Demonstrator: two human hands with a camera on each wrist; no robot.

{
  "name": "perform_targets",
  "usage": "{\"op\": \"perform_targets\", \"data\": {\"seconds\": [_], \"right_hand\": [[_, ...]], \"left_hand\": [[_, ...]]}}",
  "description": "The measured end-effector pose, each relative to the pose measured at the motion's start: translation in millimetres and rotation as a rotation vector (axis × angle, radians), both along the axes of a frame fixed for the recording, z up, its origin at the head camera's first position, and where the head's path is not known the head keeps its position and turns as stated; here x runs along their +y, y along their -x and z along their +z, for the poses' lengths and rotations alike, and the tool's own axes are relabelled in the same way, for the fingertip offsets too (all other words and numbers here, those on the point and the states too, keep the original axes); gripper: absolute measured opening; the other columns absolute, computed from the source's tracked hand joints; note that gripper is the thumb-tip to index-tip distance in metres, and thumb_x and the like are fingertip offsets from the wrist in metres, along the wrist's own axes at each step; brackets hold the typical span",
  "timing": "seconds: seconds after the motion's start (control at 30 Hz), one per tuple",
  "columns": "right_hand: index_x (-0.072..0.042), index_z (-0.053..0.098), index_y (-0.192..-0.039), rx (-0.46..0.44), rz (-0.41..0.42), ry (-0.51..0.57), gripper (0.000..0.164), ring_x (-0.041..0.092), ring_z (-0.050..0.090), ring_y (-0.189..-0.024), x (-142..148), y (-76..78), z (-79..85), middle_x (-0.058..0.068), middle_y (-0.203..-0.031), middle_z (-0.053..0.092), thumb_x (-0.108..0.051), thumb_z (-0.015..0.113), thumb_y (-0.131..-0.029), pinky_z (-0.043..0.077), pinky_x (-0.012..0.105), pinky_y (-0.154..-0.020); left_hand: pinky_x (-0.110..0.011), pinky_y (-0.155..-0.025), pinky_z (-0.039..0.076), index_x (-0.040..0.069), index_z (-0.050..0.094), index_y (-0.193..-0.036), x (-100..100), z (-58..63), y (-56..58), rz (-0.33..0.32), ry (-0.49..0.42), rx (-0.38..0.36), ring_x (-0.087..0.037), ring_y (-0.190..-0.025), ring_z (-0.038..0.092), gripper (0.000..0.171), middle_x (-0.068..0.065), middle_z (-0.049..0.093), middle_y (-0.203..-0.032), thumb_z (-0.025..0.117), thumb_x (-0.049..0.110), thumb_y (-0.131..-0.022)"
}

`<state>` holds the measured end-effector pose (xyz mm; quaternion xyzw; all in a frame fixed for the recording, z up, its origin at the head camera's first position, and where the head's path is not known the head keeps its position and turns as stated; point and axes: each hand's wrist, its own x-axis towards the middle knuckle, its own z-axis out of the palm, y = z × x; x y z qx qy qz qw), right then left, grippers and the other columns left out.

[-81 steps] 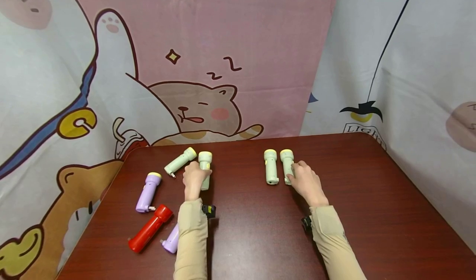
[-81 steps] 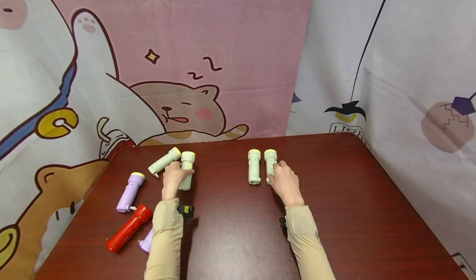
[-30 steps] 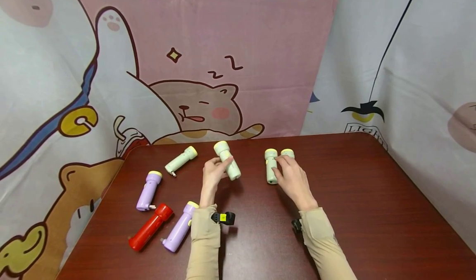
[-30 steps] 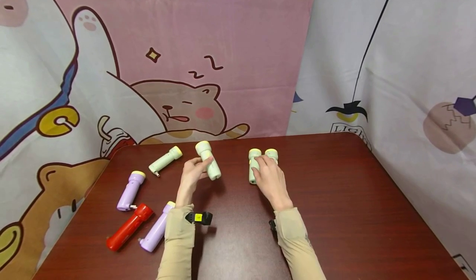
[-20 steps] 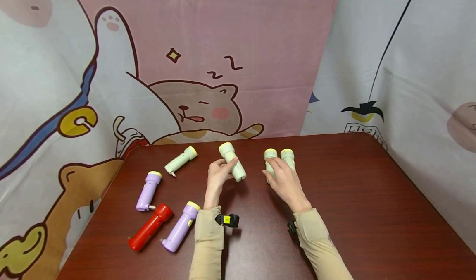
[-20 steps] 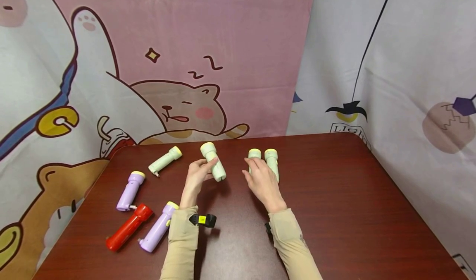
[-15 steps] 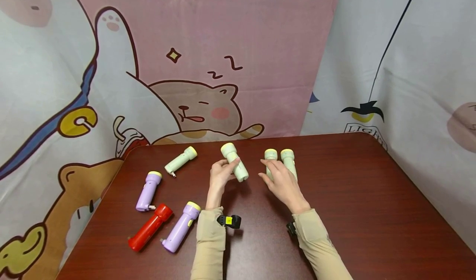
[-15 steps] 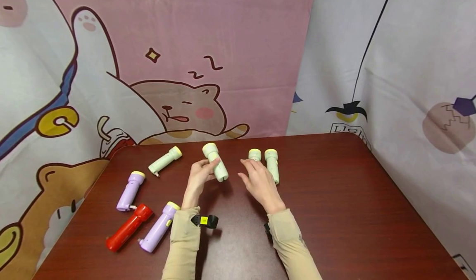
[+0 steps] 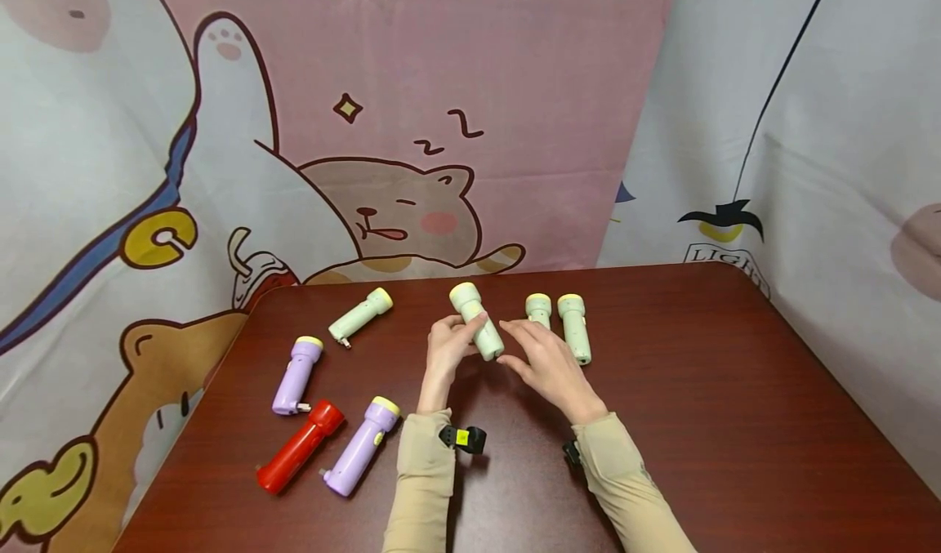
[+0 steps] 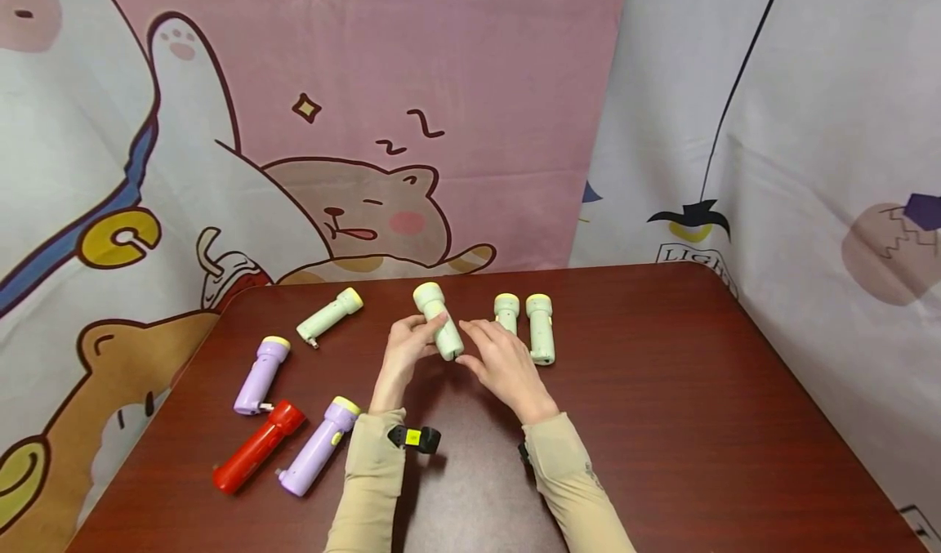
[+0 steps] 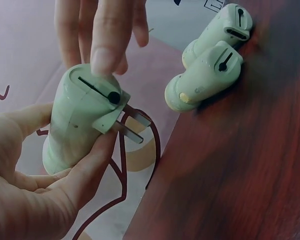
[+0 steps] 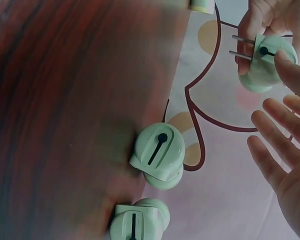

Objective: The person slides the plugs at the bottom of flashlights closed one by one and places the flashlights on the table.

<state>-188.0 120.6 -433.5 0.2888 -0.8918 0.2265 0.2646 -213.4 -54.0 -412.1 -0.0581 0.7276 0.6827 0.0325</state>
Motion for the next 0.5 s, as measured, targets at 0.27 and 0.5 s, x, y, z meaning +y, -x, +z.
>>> {"op": "perform_targets", "data": {"seconds": [0.27,0.5], "right_hand": [[-0.009,0.061,-0.123,-0.014,0.003,-0.026,0.052,0.019,0.063,-0.102,-3.1,-1.2,-0.7,0.003,-0.112,0.067,-0.023,0.079,-0.076,0.054,0.034,-0.082],[-0.008,0.062,-0.122,0.022,0.003,-0.038,0.052,0.02,0.064,-0.098,-3.9,-0.7,-0.3,0.004,-0.11,0.067,-0.017,0.081,-0.074,0.054,0.034,-0.079]], "left_hand": [[-0.041,-0.076,0.058,-0.008,0.059,-0.115,4.7,-6.8,2.4,0.004,0.01,0.002,-0.017,-0.073,0.068,0.051,-0.023,0.07,-0.101,0.07,0.032,-0.085],[-0.044,-0.078,0.057,-0.004,0.061,-0.114,6.3,-5.6,2.8,0.001,0.032,-0.013,-0.021,-0.075,0.071,0.049,-0.021,0.071,-0.101,0.07,0.034,-0.084]]}}
